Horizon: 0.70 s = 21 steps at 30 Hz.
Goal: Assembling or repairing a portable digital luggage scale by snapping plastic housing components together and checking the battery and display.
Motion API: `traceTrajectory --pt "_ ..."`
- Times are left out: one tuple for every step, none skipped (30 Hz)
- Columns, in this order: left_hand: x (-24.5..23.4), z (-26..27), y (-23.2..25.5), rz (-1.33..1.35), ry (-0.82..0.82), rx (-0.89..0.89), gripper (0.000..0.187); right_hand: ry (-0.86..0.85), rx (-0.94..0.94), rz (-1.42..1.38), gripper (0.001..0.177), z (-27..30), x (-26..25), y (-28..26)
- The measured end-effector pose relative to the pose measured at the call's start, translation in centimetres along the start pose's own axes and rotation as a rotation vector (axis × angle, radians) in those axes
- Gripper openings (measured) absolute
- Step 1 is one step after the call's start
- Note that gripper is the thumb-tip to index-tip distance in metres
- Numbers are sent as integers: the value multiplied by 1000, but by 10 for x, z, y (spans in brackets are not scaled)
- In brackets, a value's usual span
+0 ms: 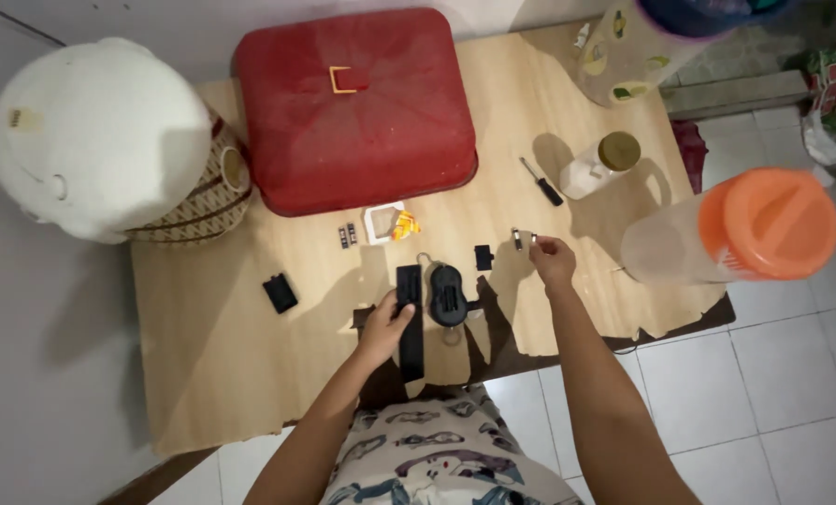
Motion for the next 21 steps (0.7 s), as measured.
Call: traceTrajectory --pt "0 2 -3 3 0 -5 38 -2 4 4 19 -10 0 12" --pt "-1 5 -6 15 19 -51 39 65 -60 191 18 -19 -1 21" --pt "-2 5 -9 26 38 -94 39 131 -127 376 16 -29 -1 30" --pt "-3 5 -11 28 39 -97 39 129 -126 379 16 -32 1 25" --pt "-4 5 -13 -6 51 -125 38 100 -92 337 18 -33 3 21" --pt "-5 7 -15 -40 63 -153 37 71 -58 295 20 -34 6 18" --pt "-5 7 -14 -37 66 -158 37 66 -56 299 20 -37 6 19" --pt "-5 8 -13 -32 76 -142 38 43 -125 312 20 -40 8 19" --pt "-6 10 -12 -28 86 -128 39 20 -193 324 20 -41 10 19" --pt "-6 10 -16 -26 89 -134 39 15 -190 326 20 -43 10 25" --pt "-5 10 -20 18 86 -136 38 8 -185 308 21 -47 11 28" --pt "-5 10 -24 63 83 -138 38 1 -181 290 21 -51 12 32" --pt "-6 10 -21 65 88 -140 38 -4 -182 292 21 -48 12 26" --pt "-7 11 -18 47 93 -159 37 -7 -187 282 22 -44 12 19" --pt "-9 12 -16 29 97 -178 37 -10 -193 271 22 -41 12 12" --pt "-9 12 -23 31 101 -180 37 -15 -194 272 22 -44 11 19" --pt "-10 11 -30 100 88 -164 35 29 -227 301 21 -48 10 24" --pt "-11 11 -37 170 75 -147 34 74 -259 330 19 -50 9 29" --pt "-12 11 -35 170 80 -150 34 67 -260 330 19 -41 8 18" --pt "-14 12 -34 135 117 -173 34 88 -269 281 19 -31 6 7" --pt "-17 14 -33 101 157 -197 33 104 -279 232 19 -21 6 -5"
Point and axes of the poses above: each hand's wrist, its own z-axis away from the middle knuckle, its own x-axis out of the palm, y = z × x, the point moved 2 cm from there along -z, towards the middle knuckle, and after that the axes turned 6 degrees about -y, right-handed, at the moved point
